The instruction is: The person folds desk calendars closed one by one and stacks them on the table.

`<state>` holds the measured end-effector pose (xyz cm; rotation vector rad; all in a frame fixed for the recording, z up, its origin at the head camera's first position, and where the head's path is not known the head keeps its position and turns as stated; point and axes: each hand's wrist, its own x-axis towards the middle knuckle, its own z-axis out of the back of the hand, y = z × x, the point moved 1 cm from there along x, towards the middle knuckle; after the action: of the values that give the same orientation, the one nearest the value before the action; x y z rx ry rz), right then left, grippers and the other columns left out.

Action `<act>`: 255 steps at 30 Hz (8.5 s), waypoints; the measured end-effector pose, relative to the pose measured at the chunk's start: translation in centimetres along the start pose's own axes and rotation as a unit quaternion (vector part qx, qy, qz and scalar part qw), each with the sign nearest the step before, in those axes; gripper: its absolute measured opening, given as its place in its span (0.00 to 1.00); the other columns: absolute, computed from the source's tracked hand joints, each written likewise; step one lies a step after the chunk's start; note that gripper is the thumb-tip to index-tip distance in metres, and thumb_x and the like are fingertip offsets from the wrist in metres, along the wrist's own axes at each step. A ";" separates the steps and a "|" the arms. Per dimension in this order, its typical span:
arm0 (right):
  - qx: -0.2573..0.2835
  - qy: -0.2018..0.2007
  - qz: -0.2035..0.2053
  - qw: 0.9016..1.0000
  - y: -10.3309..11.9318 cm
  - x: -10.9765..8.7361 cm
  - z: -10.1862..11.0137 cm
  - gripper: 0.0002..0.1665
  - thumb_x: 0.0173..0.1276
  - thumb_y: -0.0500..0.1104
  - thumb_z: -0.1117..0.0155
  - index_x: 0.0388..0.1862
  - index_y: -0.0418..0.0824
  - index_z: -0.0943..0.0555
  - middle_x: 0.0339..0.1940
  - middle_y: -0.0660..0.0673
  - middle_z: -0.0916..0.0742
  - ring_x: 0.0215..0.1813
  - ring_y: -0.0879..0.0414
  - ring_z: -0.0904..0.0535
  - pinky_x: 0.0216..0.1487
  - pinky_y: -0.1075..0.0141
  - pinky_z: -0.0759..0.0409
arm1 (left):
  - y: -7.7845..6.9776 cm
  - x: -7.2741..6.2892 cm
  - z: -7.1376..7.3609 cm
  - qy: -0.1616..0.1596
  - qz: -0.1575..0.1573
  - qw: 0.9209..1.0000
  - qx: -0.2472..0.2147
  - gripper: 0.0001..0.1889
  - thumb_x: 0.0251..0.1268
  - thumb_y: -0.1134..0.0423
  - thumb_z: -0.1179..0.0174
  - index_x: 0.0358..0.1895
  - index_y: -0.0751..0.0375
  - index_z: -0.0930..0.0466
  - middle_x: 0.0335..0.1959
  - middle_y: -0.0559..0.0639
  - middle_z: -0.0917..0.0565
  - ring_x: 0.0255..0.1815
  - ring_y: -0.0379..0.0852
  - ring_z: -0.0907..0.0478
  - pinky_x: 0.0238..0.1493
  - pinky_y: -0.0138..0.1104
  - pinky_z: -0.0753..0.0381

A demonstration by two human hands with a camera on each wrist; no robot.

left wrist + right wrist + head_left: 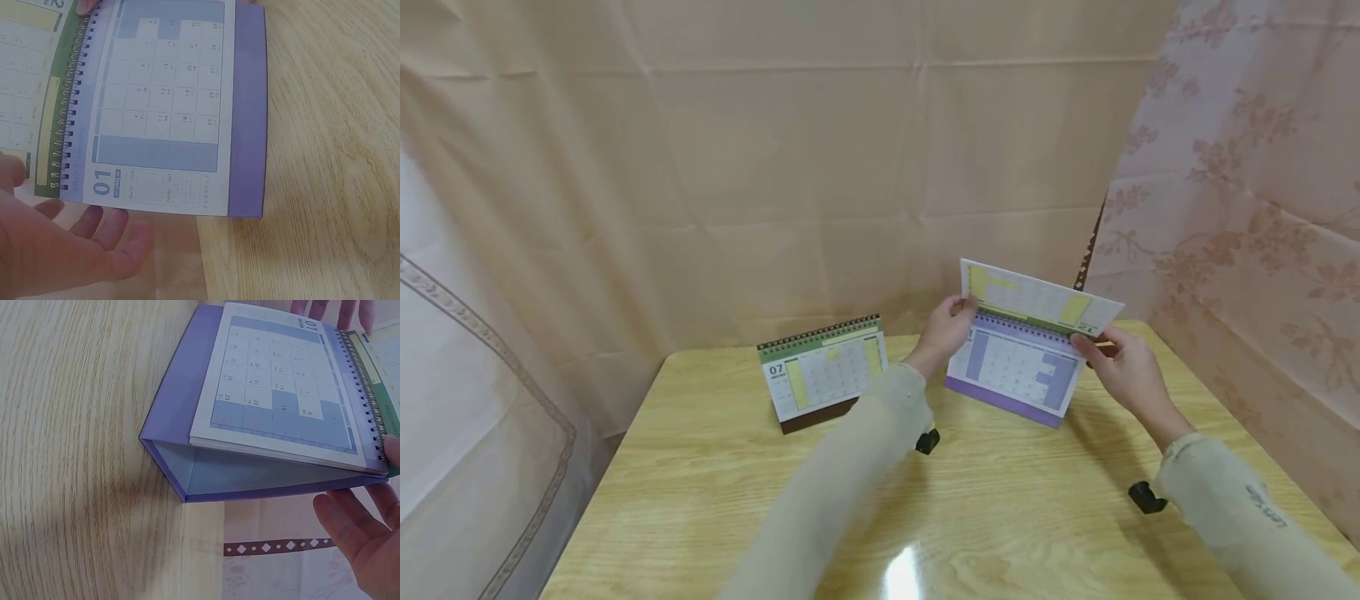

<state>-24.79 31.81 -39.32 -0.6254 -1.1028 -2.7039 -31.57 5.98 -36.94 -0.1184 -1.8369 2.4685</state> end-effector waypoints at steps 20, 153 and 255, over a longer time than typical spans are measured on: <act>-0.037 0.024 0.001 0.999 0.5 0.2 0.9 0.26 0.78 0.52 0.39 0.59 0.31 0.19 0.50 0.25 0.15 0.50 0.27 0.17 0.34 0.49 0.15 | -1.5 -1.3 1.5 0.015 0.012 0.998 -0.053 0.38 0.74 0.29 0.61 0.70 0.55 0.29 0.59 0.54 0.19 0.63 0.54 0.25 0.70 0.51 0.35; 0.246 0.391 -0.208 0.862 -1.7 -3.0 0.3 0.29 0.85 0.58 0.58 0.44 0.33 0.26 0.40 0.36 0.18 0.41 0.43 0.16 0.45 0.46 0.15 | 5.1 -2.5 5.1 0.226 0.090 0.969 0.041 0.14 0.77 0.56 0.44 0.43 0.65 0.18 0.42 0.65 0.18 0.24 0.46 0.24 0.28 0.34 0.21; 0.076 0.309 -0.215 0.923 -2.2 -2.9 -0.6 0.30 0.77 0.48 0.38 0.63 0.25 0.31 0.54 0.29 0.19 0.47 0.43 0.17 0.44 0.49 0.15 | 8.5 -0.8 1.5 0.115 0.015 0.991 0.068 0.35 0.71 0.50 0.37 0.75 0.63 0.36 0.68 0.63 0.27 0.68 0.57 0.29 0.65 0.48 0.27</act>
<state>-23.05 32.93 -42.34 0.5348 -1.3437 -2.7729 -30.98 2.07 -44.63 -0.4078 -1.5814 2.4697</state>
